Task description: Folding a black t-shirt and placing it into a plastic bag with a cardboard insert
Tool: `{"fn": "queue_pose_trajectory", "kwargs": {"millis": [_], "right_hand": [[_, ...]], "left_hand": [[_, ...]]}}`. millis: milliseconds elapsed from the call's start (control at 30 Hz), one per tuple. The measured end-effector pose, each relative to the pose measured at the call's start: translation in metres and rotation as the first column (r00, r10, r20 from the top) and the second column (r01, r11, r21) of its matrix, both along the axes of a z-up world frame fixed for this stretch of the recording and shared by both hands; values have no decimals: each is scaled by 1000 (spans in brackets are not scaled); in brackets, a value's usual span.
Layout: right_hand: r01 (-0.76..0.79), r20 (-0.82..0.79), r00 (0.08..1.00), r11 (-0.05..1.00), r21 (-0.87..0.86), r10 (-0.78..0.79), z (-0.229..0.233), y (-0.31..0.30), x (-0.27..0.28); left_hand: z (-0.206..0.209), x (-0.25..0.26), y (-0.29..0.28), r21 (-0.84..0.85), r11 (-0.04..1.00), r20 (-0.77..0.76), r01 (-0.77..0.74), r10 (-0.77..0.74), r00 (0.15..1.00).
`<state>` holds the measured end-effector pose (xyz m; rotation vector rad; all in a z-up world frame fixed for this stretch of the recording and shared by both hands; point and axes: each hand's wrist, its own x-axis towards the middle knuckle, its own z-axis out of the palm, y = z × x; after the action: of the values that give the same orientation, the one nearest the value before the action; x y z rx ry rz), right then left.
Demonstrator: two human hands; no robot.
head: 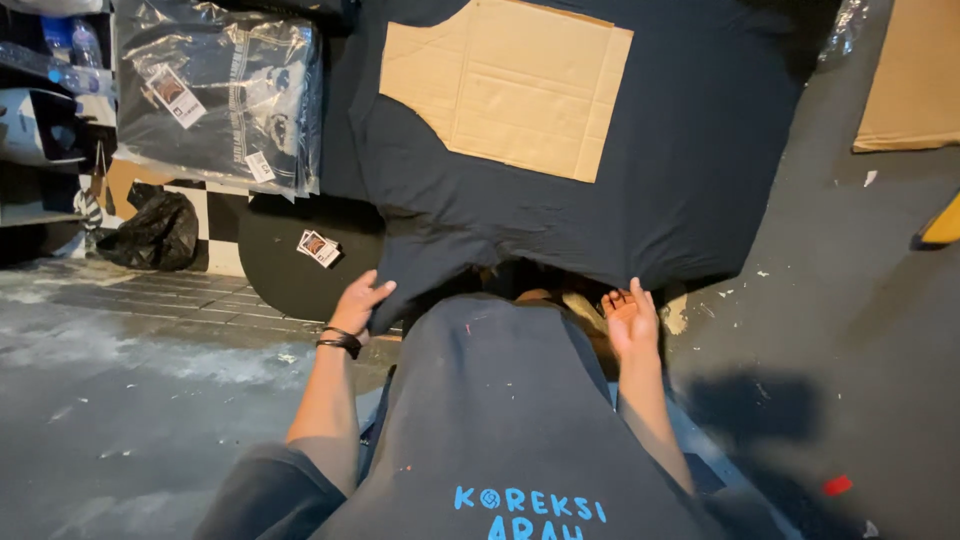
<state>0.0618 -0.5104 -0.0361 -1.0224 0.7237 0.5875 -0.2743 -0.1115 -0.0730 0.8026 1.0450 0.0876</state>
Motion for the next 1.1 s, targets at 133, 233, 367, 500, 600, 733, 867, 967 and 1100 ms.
{"fn": "queue_pose_trajectory", "kwargs": {"millis": [133,233,367,500,600,733,867,967,1100], "right_hand": [[-41,22,999,999,14,41,7,-26,10],[-122,82,990,992,36,118,25,-32,51],[-123,109,985,986,-110,135,103,46,141],[-162,131,979,987,24,157,145,136,232],[-371,75,904,861,-348,420,151,178,265],[-394,63,859,734,-553,508,120,179,246],[-288,375,727,752,-593,575,67,140,202],[-132,426,642,640,-757,637,24,85,192],[284,478,515,385,-878,711,21,40,208]], "left_hand": [[66,13,14,19,984,82,-179,177,981],[135,65,41,6,972,345,-236,219,913],[210,197,98,-5,899,388,-439,406,827],[156,327,196,-60,907,611,-417,363,703],[137,400,231,54,912,398,-406,353,847],[107,397,210,548,799,103,-248,230,968],[100,337,136,896,420,124,-147,81,989],[72,285,107,993,78,-108,90,277,955],[26,256,94,889,311,-454,336,503,736]]}}
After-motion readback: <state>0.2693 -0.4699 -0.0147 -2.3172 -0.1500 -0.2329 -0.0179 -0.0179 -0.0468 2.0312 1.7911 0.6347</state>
